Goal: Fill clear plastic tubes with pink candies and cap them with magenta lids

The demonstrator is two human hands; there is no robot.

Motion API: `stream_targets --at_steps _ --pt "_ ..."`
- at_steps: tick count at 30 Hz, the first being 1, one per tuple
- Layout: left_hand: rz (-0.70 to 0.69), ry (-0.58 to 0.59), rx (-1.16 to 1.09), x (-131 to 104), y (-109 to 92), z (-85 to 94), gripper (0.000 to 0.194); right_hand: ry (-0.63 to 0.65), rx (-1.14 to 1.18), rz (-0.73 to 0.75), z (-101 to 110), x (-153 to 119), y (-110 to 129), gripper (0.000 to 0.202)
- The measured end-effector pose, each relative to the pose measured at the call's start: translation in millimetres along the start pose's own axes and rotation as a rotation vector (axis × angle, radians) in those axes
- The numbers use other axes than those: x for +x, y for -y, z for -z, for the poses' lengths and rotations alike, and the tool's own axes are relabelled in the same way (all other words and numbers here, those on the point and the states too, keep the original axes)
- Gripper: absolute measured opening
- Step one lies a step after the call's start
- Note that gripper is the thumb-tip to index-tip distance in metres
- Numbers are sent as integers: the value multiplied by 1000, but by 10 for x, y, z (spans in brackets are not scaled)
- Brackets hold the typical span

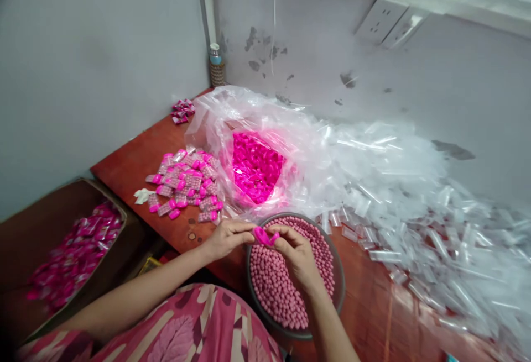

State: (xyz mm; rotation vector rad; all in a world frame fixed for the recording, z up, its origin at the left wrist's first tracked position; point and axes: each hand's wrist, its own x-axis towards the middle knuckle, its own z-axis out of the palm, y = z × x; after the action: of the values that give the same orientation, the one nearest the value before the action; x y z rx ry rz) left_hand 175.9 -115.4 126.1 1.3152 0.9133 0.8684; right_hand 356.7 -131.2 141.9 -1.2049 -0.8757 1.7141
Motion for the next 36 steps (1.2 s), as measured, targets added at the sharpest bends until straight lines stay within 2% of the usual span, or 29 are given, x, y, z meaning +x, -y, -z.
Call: stream_targets --at_steps 4,6,10,17,20,24,27,30,32,34,36 --pt "-83 -8 161 -89 -6 65 22 206 84 -245 -199 91 84 28" --pt "-116 -17 230 -123 -5 126 22 243 111 -284 -290 143 80 28" --pt "-164 -23 399 -166 23 279 21 195 110 -261 -439 272 -41 25" --pt "-140 -94 500 -163 135 617 20 106 191 -264 -747 536 -256 21" --pt "-85 -107 411 -141 214 790 20 163 252 -281 -868 689 -293 19" --pt "67 -259 114 -100 345 962 27 251 255 -308 -970 943 -324 22" --pt "131 -337 -27 -74 424 1044 30 296 228 -298 -993 1111 -391 25" --pt "152 -390 -46 -88 524 1130 32 279 45 -223 -996 1212 -556 30" --pt "170 -482 31 -137 632 1217 33 202 -238 -80 -1009 1246 -740 35" --pt "169 -613 225 -219 782 1338 33 139 -595 137 -1050 1274 -979 44" --pt "129 -712 519 -320 970 1492 32 150 -933 354 -1128 1319 -1245 61"
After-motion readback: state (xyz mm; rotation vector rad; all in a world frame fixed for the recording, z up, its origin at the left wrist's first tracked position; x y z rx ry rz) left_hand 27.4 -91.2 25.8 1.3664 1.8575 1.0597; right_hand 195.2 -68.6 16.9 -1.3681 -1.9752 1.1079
